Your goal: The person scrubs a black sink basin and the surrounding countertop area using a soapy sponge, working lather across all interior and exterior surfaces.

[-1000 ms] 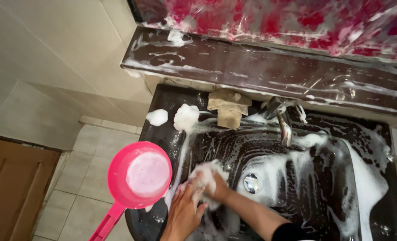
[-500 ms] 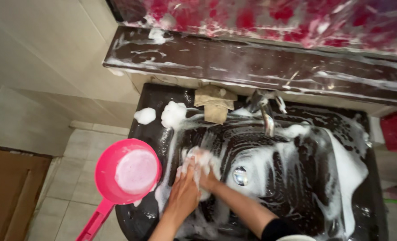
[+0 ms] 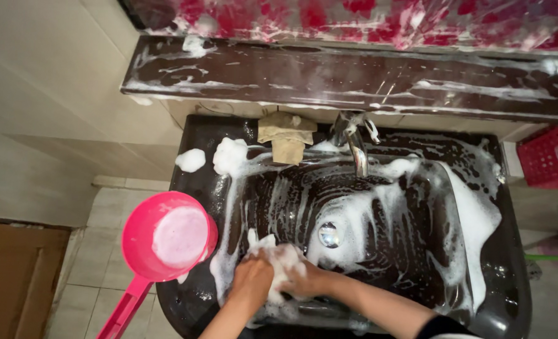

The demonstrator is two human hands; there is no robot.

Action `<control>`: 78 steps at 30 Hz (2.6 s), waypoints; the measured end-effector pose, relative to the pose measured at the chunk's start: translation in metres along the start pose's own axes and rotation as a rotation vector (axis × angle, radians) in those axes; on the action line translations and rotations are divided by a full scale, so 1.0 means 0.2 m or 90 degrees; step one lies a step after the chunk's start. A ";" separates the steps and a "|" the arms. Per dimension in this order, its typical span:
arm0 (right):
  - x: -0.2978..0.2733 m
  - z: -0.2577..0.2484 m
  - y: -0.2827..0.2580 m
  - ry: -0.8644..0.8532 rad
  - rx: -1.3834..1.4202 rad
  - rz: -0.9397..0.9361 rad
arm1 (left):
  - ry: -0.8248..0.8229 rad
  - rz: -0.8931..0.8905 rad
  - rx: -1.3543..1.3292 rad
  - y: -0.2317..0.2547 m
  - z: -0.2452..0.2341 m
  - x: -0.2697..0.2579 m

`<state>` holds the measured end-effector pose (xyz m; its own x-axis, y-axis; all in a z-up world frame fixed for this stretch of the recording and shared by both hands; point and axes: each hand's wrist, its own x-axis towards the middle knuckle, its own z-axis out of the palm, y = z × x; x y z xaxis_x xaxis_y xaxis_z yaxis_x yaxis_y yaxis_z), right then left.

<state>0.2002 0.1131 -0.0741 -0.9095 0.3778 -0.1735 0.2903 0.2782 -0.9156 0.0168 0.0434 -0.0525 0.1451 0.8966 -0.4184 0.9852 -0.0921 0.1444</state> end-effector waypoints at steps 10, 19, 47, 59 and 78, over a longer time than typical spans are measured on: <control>0.36 -0.10 0.61 0.351 -0.105 -0.013 | 0.292 -0.009 0.165 -0.04 0.12 0.69; 0.42 -0.14 0.79 0.368 -0.447 0.053 | 0.287 -0.025 0.064 -0.06 0.09 0.82; 0.15 0.02 0.46 -0.160 -0.105 0.028 | -0.199 -0.038 0.107 0.09 0.26 0.35; 0.47 -0.31 0.48 0.060 -0.457 0.250 | -0.123 -0.119 0.243 0.09 0.18 0.96; -0.10 -0.20 0.00 -0.160 -0.086 0.121 | -0.068 0.053 -0.158 0.20 -0.21 -0.06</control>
<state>0.2295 0.1414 -0.0566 -0.8751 0.2098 -0.4361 0.4835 0.3444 -0.8047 0.0498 0.0480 -0.0042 0.2472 0.8381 -0.4864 0.9190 -0.0436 0.3919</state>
